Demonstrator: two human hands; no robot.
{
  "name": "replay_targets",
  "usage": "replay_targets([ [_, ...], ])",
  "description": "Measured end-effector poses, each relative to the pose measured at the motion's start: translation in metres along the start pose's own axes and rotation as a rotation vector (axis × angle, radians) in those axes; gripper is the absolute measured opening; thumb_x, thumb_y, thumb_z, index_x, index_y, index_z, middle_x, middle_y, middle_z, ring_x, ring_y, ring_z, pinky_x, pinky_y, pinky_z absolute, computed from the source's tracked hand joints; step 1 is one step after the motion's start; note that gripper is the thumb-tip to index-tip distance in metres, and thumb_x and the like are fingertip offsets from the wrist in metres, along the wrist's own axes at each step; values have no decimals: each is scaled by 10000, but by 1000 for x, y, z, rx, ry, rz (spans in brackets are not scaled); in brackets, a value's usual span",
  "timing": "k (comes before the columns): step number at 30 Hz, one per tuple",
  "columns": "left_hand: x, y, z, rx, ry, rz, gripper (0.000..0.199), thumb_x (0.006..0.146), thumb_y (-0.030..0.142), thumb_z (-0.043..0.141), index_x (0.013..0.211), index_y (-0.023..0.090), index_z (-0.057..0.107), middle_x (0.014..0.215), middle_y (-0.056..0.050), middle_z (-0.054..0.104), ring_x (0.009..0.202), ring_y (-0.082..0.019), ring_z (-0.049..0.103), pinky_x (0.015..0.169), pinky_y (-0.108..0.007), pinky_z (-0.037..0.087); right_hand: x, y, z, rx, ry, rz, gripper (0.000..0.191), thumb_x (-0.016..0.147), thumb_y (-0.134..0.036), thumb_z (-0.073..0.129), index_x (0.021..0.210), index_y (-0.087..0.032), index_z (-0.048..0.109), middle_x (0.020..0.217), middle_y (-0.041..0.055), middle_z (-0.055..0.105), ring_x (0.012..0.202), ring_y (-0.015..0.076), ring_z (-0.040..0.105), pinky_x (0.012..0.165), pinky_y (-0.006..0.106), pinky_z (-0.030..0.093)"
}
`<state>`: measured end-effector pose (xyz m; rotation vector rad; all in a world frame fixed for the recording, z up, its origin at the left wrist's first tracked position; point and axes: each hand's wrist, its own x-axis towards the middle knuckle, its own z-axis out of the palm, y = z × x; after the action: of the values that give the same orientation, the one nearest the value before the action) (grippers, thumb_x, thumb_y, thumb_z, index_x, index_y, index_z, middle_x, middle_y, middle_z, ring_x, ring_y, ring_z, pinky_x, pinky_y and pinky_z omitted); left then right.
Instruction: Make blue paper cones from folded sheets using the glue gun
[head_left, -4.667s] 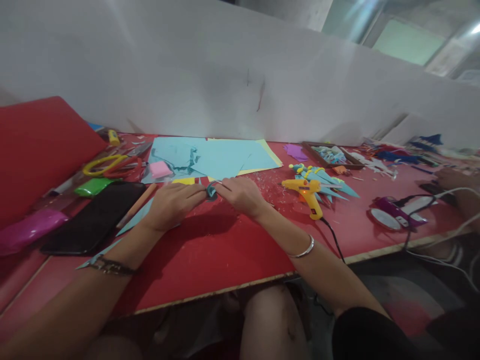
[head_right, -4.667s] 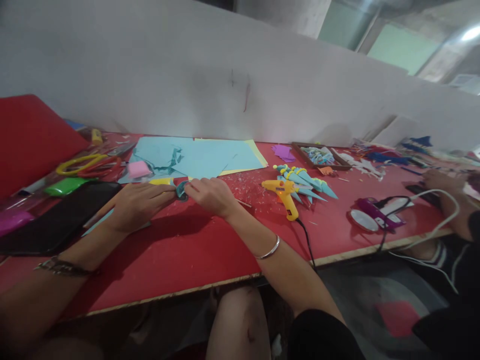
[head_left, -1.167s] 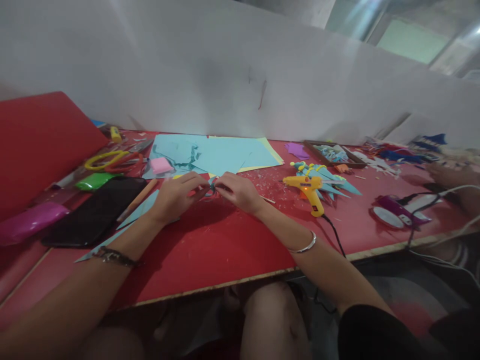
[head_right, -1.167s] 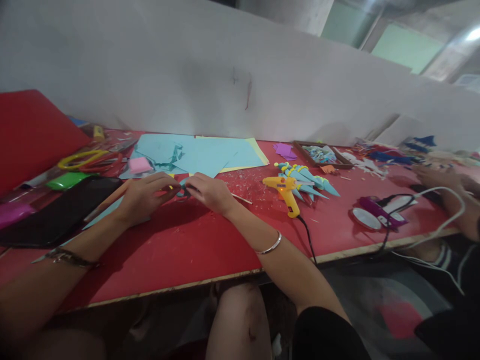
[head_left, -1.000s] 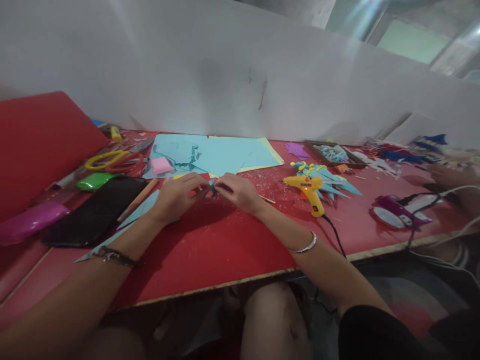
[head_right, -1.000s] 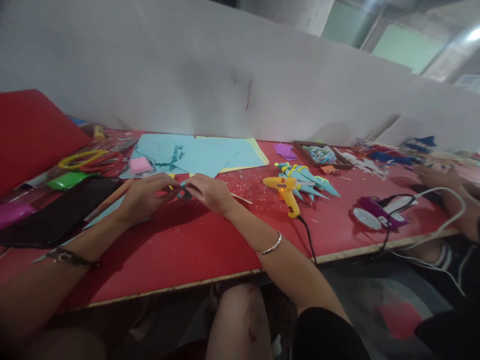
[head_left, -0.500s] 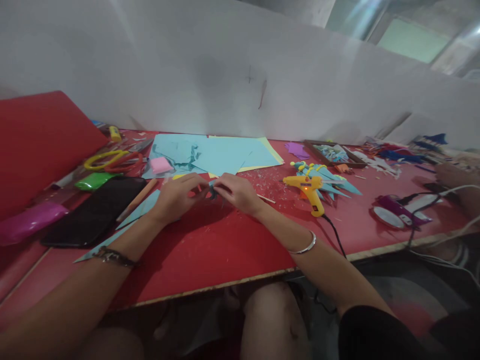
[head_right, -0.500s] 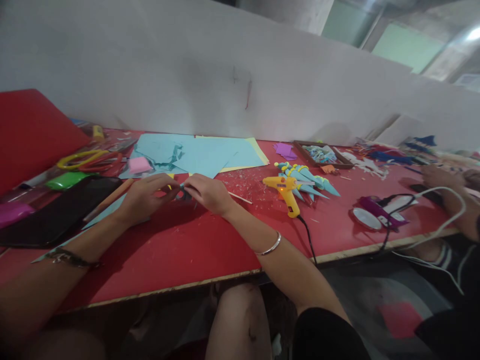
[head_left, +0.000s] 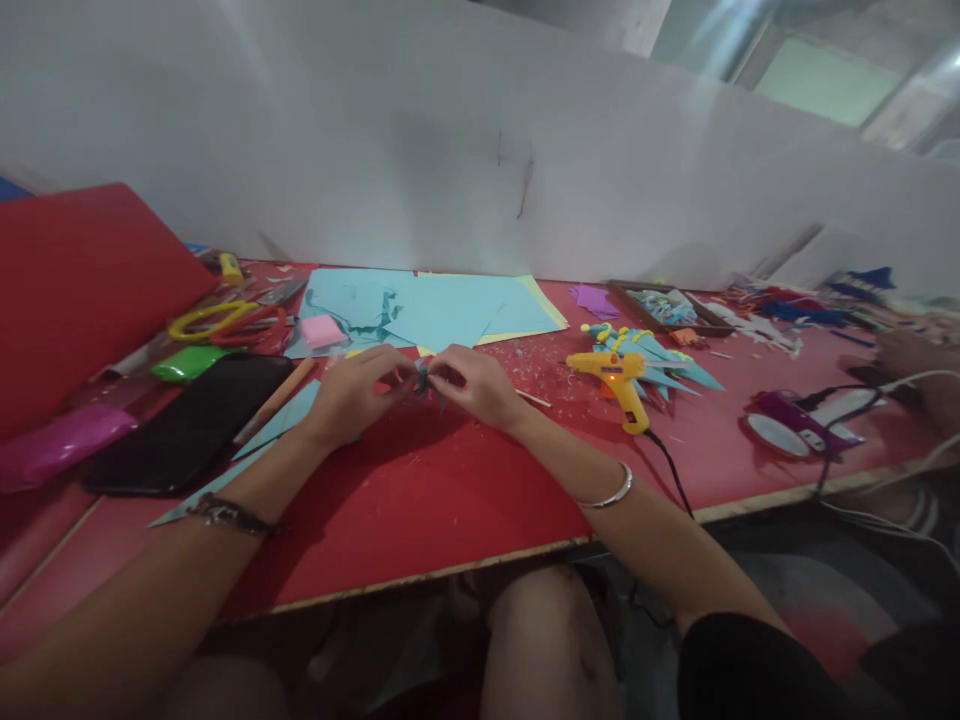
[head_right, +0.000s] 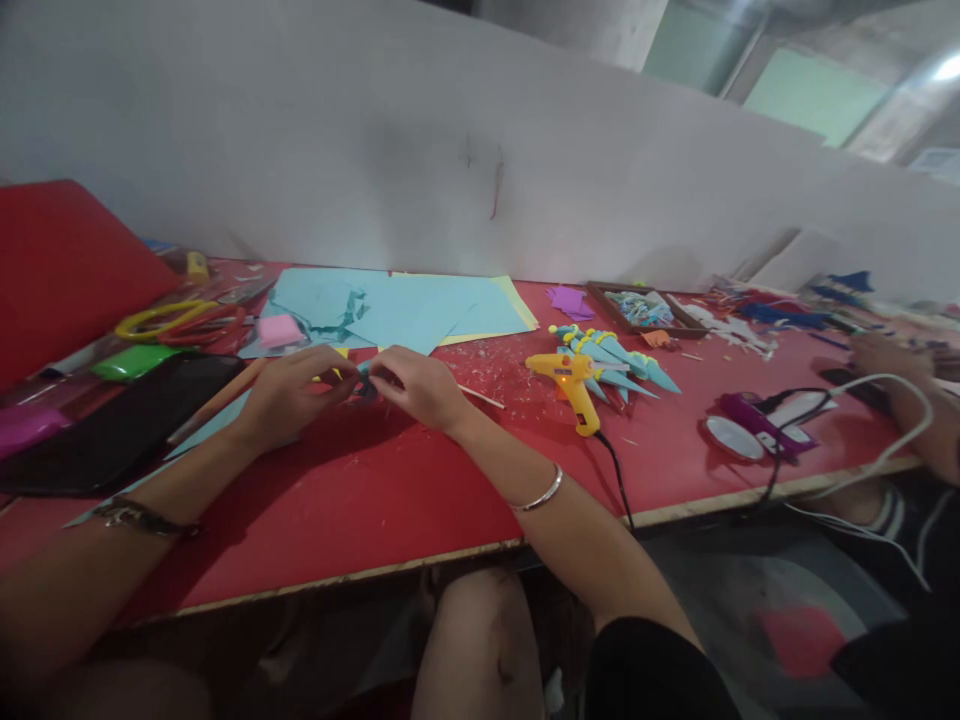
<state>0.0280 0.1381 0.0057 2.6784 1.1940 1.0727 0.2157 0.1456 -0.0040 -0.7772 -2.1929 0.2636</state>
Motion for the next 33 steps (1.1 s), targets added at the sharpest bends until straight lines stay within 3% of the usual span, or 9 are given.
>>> replay_targets([
  [13, 1, 3, -1, 21, -22, 7, 168, 807, 295, 457, 748, 191, 575, 727, -2, 607, 618, -86, 547, 600, -207, 406, 0, 0, 2, -31, -12, -25, 116, 852, -204, 440, 838, -174, 552, 798, 23, 554, 754, 107, 489, 677, 228, 371],
  [33, 0, 5, 1, 73, 3, -19, 158, 796, 264, 453, 717, 191, 567, 736, -6, 613, 630, -91, 551, 598, -203, 407, 0, -1, 4, -45, -16, -13, 107, 833, -182, 446, 845, -177, 552, 795, 15, 547, 738, 101, 478, 671, 226, 360],
])
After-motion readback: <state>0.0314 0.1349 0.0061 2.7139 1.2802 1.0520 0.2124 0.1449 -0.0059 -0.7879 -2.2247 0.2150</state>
